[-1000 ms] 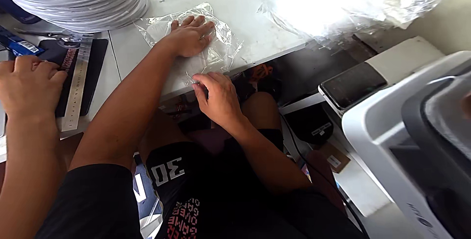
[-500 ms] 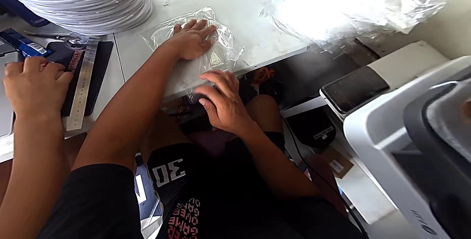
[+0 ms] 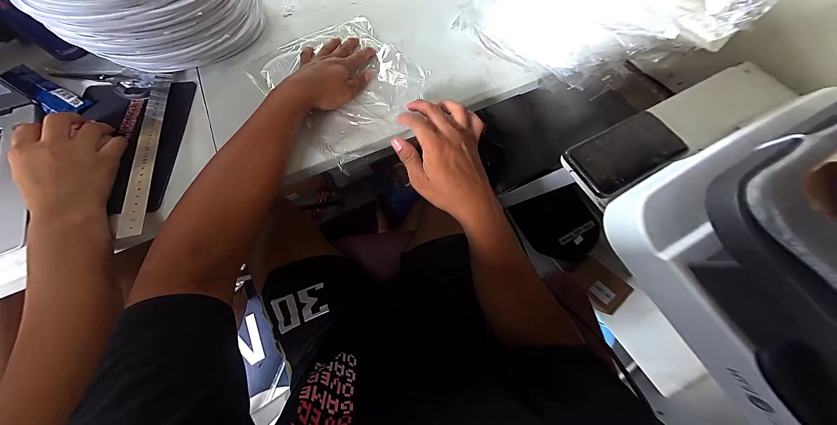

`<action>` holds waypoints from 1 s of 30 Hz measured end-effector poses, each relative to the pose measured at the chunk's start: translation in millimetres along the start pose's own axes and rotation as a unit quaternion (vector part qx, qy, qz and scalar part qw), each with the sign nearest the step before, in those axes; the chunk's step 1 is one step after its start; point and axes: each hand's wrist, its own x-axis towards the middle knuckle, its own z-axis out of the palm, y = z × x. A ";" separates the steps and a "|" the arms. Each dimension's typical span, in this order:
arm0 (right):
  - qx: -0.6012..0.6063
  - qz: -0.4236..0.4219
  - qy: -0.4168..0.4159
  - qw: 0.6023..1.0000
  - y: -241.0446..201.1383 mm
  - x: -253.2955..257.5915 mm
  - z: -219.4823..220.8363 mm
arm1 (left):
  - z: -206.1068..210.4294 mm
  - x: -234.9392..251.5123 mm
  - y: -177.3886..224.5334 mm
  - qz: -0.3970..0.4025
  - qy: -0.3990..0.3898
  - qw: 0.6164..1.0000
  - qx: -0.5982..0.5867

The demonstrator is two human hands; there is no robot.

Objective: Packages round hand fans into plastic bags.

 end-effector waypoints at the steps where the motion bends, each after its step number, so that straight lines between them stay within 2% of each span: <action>1: -0.011 0.021 0.001 1.000 1.7 3.1 -3.4 | 0.5 -0.3 0.4 0.000 0.001 1.000 0.001; 6: -0.037 0.135 -0.003 0.990 25.6 9.4 -8.3 | 0.1 -1.8 1.0 0.001 0.007 1.000 -0.001; 11: -0.025 0.200 0.012 0.979 36.5 16.7 -13.7 | -0.5 -2.0 3.8 -0.003 0.008 1.000 -0.005; 15: 0.004 0.153 0.126 0.980 33.5 32.8 -17.1 | -1.3 -1.7 3.3 -0.001 0.010 1.000 0.000; 21: 0.042 0.205 0.012 0.978 42.1 58.4 4.4 | 1.0 -0.9 1.9 -0.003 0.010 1.000 0.000; 25: 0.113 0.213 0.049 0.969 62.5 51.9 4.0 | 2.5 -0.7 0.3 -0.002 0.012 1.000 -0.003; 30: 0.230 0.174 0.078 0.954 83.3 40.7 4.2 | 1.6 0.4 5.3 0.010 -0.003 1.000 -0.003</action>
